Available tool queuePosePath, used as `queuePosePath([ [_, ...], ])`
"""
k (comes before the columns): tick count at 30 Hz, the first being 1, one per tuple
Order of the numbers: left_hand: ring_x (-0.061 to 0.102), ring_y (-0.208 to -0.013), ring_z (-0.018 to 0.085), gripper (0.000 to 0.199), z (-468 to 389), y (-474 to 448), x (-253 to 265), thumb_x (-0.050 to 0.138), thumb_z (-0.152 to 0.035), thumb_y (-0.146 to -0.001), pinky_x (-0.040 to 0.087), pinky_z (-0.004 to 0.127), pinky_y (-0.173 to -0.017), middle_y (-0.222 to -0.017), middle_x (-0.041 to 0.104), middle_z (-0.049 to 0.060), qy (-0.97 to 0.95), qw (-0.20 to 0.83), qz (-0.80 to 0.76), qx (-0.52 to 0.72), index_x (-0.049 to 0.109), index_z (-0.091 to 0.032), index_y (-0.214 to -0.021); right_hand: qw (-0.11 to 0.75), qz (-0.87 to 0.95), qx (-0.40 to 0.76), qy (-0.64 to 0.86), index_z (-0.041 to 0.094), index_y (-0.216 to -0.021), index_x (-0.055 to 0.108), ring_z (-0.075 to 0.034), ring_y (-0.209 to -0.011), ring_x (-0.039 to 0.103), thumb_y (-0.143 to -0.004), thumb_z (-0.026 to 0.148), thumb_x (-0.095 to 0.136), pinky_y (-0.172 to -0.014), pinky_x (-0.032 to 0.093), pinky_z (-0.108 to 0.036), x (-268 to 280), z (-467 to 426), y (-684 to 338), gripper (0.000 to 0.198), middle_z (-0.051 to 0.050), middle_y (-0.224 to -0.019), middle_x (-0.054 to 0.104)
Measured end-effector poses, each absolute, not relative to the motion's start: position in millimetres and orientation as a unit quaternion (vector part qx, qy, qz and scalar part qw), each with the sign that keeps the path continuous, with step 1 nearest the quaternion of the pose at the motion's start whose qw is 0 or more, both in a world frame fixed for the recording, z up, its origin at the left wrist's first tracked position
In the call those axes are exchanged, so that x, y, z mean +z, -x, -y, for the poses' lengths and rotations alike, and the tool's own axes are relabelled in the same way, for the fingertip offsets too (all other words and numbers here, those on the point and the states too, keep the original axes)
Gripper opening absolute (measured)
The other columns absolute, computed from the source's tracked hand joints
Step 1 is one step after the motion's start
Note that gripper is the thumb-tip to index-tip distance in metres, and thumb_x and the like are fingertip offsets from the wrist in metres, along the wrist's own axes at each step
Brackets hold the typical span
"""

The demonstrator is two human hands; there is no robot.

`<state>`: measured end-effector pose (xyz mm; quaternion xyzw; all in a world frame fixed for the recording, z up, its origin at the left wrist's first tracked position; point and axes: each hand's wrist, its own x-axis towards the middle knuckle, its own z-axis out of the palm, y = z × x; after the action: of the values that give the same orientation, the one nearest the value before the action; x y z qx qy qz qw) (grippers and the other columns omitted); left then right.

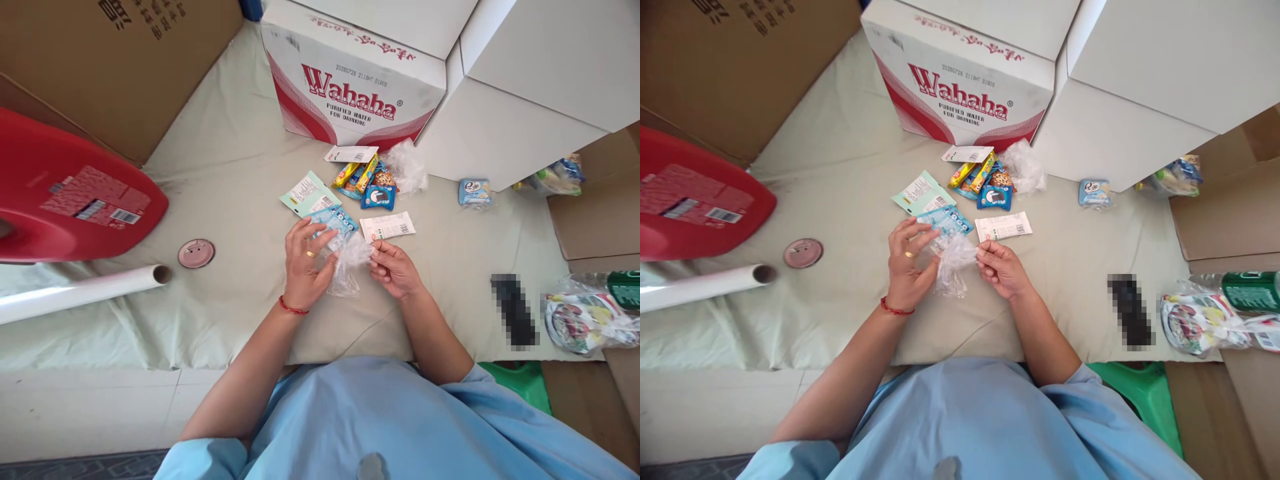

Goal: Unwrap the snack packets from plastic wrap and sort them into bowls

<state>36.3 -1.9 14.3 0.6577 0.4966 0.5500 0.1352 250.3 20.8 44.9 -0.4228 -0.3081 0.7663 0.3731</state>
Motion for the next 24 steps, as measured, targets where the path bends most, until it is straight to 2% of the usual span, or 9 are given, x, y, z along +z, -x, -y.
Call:
queuePosePath([
  [2,0.055,-0.131,0.027,0.011,2.7,-37.8,17.4,0.068,-0.036,-0.094,0.043,0.050,-0.115,-0.109,0.062,0.005,-0.617,0.161,-0.510,0.577,0.069,-0.025,-0.098,0.376,0.314,0.760,0.426,0.020,-0.078,0.059,-0.003,-0.047,0.029,-0.069,0.044,0.092,-0.039,0.017,-0.014,44.0,-21.1,-249.7,0.042,0.008,-0.063,0.049],
  [4,0.062,-0.113,0.023,0.022,2.8,-39.6,20.2,0.069,-0.044,-0.094,0.050,0.043,-0.104,-0.101,0.061,0.004,-0.533,0.253,-0.512,0.625,0.065,-0.024,-0.087,0.383,0.319,0.750,0.435,0.020,-0.077,0.057,-0.002,-0.048,0.029,-0.069,0.046,0.092,-0.040,0.018,-0.014,42.2,-21.9,-248.7,0.044,0.008,-0.063,0.048],
  [6,0.062,-0.085,0.017,0.031,2.5,-41.9,22.6,0.069,-0.053,-0.093,0.054,0.032,-0.081,-0.088,0.059,0.001,-0.428,0.368,-0.496,0.660,0.060,-0.023,-0.086,0.382,0.336,0.734,0.450,0.020,-0.078,0.057,-0.003,-0.047,0.030,-0.069,0.048,0.091,-0.040,0.018,-0.015,39.9,-22.5,-246.8,0.045,0.008,-0.064,0.047],
  [9,0.044,-0.057,0.011,0.042,3.2,-46.1,24.9,0.074,-0.060,-0.087,0.040,0.023,-0.056,-0.067,0.049,-0.005,-0.317,0.459,-0.491,0.670,0.055,-0.024,-0.083,0.399,0.374,0.685,0.481,0.021,-0.081,0.059,-0.003,-0.047,0.032,-0.071,0.055,0.088,-0.040,0.020,-0.017,36.9,-21.9,-243.1,0.046,0.008,-0.065,0.048],
  [12,0.036,-0.053,0.010,0.047,6.2,-49.7,25.2,0.076,-0.062,-0.084,0.032,0.023,-0.051,-0.060,0.045,-0.007,-0.308,0.457,-0.517,0.655,0.051,-0.023,-0.076,0.433,0.395,0.644,0.493,0.022,-0.082,0.060,-0.004,-0.046,0.033,-0.077,0.067,0.080,-0.040,0.022,-0.018,35.4,-19.0,-240.8,0.049,0.007,-0.066,0.049],
  [15,0.033,-0.053,0.010,0.050,10.3,-51.5,24.6,0.070,-0.060,-0.090,0.029,0.025,-0.052,-0.056,0.041,-0.006,-0.342,0.420,-0.550,0.636,0.046,-0.023,-0.067,0.459,0.414,0.622,0.480,0.022,-0.081,0.060,-0.005,-0.048,0.034,-0.082,0.071,0.073,-0.042,0.024,-0.020,33.8,-14.7,-239.6,0.051,0.005,-0.068,0.050],
  [20,0.031,-0.057,0.012,0.058,16.2,-53.2,24.9,0.070,-0.058,-0.091,0.028,0.027,-0.057,-0.056,0.037,-0.004,-0.442,0.384,-0.553,0.593,0.042,-0.021,-0.056,0.411,0.521,0.593,0.457,0.026,-0.102,0.068,-0.009,-0.061,0.042,-0.077,0.058,0.083,-0.053,0.037,-0.023,30.1,-9.4,-233.2,0.044,0.001,-0.093,0.061],
  [24,0.033,-0.057,0.012,0.062,18.8,-53.5,23.4,0.065,-0.062,-0.093,0.028,0.028,-0.056,-0.055,0.039,-0.002,-0.495,0.394,-0.530,0.564,0.044,-0.020,-0.053,0.423,0.586,0.518,0.457,0.025,-0.084,0.071,-0.015,-0.076,0.051,-0.085,0.050,0.078,-0.069,0.044,-0.028,29.5,-10.3,-233.0,0.027,-0.001,-0.087,0.060],
])
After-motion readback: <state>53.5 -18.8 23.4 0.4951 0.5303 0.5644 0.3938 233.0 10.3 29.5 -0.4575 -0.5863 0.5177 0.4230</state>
